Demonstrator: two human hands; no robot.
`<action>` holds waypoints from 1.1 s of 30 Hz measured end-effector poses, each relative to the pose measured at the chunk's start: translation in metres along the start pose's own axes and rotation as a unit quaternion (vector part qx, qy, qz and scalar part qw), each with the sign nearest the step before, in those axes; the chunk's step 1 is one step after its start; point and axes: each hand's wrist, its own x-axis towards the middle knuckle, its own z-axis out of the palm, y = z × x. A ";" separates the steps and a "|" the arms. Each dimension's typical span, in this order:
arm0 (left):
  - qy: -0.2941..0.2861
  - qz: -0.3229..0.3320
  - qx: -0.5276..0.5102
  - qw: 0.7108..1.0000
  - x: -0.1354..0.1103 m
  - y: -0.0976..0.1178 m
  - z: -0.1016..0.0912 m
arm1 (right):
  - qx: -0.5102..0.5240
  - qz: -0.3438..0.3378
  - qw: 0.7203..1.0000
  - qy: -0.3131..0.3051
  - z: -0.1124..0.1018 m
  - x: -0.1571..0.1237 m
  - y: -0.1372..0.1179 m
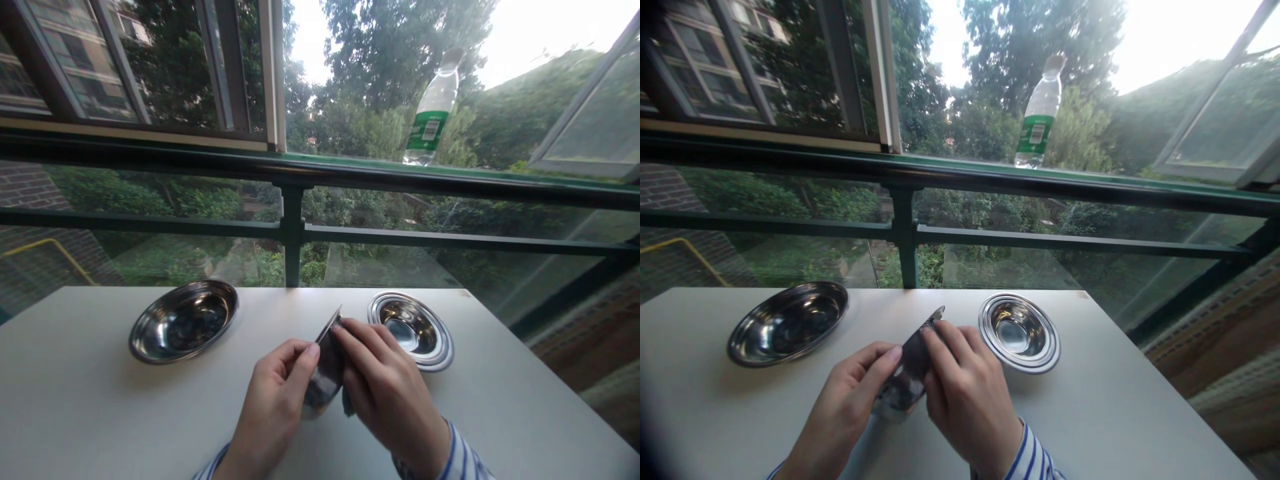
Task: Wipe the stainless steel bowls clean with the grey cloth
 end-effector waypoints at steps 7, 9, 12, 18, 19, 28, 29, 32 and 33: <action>-0.005 0.017 -0.021 1.000 0.001 -0.002 -0.001 | 0.003 -0.029 1.000 -0.005 0.002 0.000 0.001; 0.000 0.012 -0.014 1.000 0.001 -0.002 -0.001 | 0.002 0.002 1.000 0.002 0.002 0.000 0.004; 0.014 0.011 -0.010 1.000 0.002 -0.002 -0.001 | 0.000 -0.019 1.000 -0.005 0.002 0.000 0.003; 0.026 0.017 -0.015 0.999 0.003 -0.001 -0.002 | 0.024 -0.030 0.999 0.000 0.003 0.000 0.002; 0.029 0.017 -0.013 0.999 0.003 -0.001 -0.002 | 0.024 -0.013 1.000 0.006 0.003 0.000 0.002; 0.050 0.016 -0.027 0.998 0.004 -0.001 -0.004 | 0.014 -0.050 0.999 0.001 0.001 0.000 -0.002; 0.051 0.013 -0.028 0.998 0.003 -0.001 -0.003 | 0.012 -0.029 1.000 0.002 0.001 0.000 0.000; 0.048 0.001 -0.035 0.998 0.002 0.000 -0.003 | 0.008 0.005 1.000 0.000 0.001 0.000 0.002; 0.047 -0.001 -0.039 0.998 0.002 0.000 -0.003 | 0.008 -0.005 1.000 -0.002 0.001 0.000 0.002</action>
